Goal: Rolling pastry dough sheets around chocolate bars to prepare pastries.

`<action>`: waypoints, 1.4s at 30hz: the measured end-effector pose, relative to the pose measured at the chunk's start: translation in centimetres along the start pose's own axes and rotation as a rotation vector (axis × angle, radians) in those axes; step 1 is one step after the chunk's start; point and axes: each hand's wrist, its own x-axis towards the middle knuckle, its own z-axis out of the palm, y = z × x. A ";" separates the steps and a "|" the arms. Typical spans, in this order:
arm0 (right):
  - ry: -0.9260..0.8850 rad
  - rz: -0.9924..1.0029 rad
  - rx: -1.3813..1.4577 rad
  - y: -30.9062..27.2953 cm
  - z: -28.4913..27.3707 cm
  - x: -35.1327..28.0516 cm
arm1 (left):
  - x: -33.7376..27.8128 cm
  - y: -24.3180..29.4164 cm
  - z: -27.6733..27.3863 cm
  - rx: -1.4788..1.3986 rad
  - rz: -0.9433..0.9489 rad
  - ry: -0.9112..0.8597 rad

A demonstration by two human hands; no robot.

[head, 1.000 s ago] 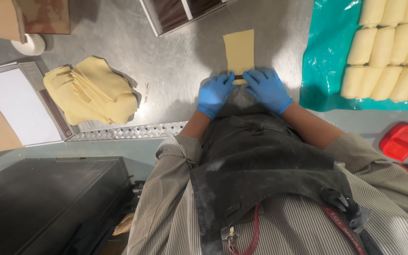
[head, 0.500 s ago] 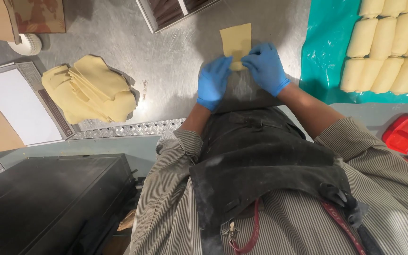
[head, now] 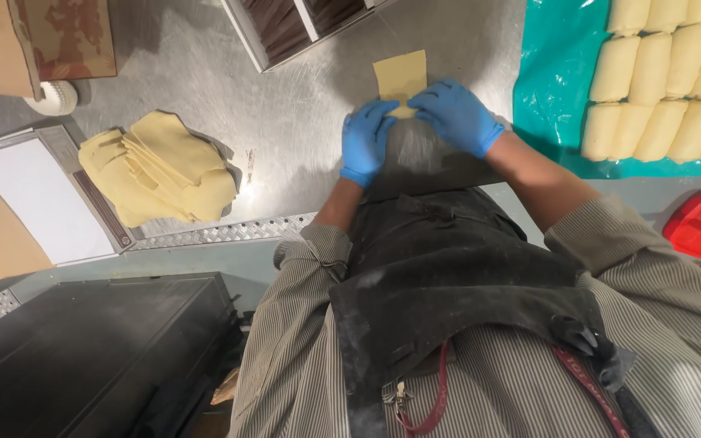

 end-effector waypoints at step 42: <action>-0.031 0.198 -0.450 -1.5 2.7 9.3 | -0.5 4.5 -1.5 -1.685 -0.695 0.209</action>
